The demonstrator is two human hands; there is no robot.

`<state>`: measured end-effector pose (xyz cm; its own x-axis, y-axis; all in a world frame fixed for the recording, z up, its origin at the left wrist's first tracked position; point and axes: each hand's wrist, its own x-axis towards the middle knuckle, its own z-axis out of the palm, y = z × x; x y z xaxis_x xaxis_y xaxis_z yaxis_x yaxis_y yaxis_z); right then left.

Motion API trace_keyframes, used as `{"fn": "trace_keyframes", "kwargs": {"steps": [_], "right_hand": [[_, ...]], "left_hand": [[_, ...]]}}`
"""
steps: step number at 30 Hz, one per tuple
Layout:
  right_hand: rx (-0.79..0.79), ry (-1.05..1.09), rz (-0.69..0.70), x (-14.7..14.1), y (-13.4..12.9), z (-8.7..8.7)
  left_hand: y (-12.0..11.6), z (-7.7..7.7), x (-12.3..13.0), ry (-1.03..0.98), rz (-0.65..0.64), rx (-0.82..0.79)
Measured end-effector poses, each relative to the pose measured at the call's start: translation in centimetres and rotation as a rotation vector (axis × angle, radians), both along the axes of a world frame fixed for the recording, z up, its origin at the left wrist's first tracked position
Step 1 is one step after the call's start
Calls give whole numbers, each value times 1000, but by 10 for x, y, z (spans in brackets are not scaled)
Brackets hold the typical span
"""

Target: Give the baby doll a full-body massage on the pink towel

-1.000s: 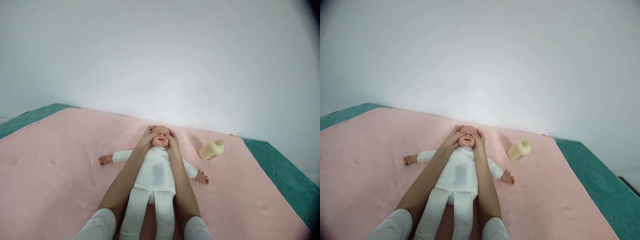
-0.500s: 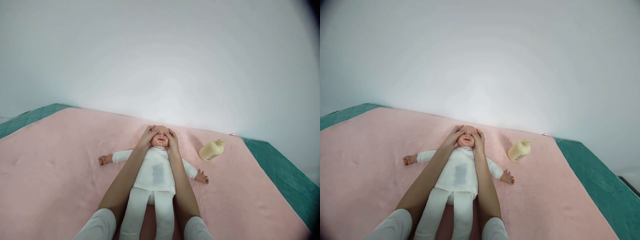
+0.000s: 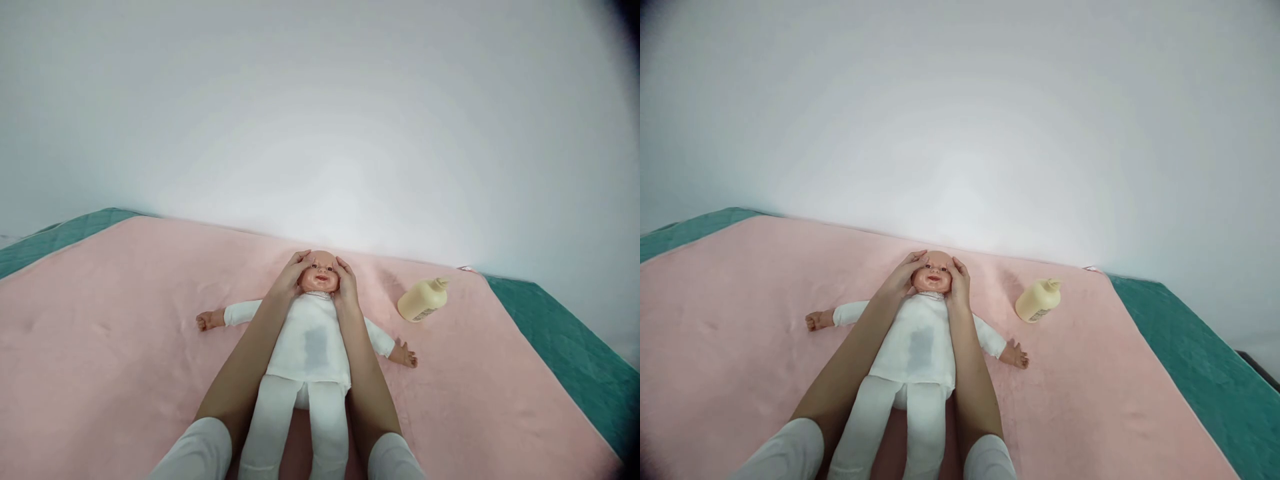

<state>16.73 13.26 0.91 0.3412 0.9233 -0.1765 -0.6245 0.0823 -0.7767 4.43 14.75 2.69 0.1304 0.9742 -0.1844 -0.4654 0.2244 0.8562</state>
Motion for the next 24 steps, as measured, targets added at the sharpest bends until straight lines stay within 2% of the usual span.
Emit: {"fn": "trace_keyframes", "kwargs": {"steps": [5,13,24], "right_hand": [[-23,52,19,2,3,-3],[-29,91,97,8,6,-7],[-49,103,111,13,10,-10]], "left_hand": [[0,4,-3,6,1,-62],[6,0,-3,-44,-4,-86],[11,-7,-7,-118,-17,-73]]}}
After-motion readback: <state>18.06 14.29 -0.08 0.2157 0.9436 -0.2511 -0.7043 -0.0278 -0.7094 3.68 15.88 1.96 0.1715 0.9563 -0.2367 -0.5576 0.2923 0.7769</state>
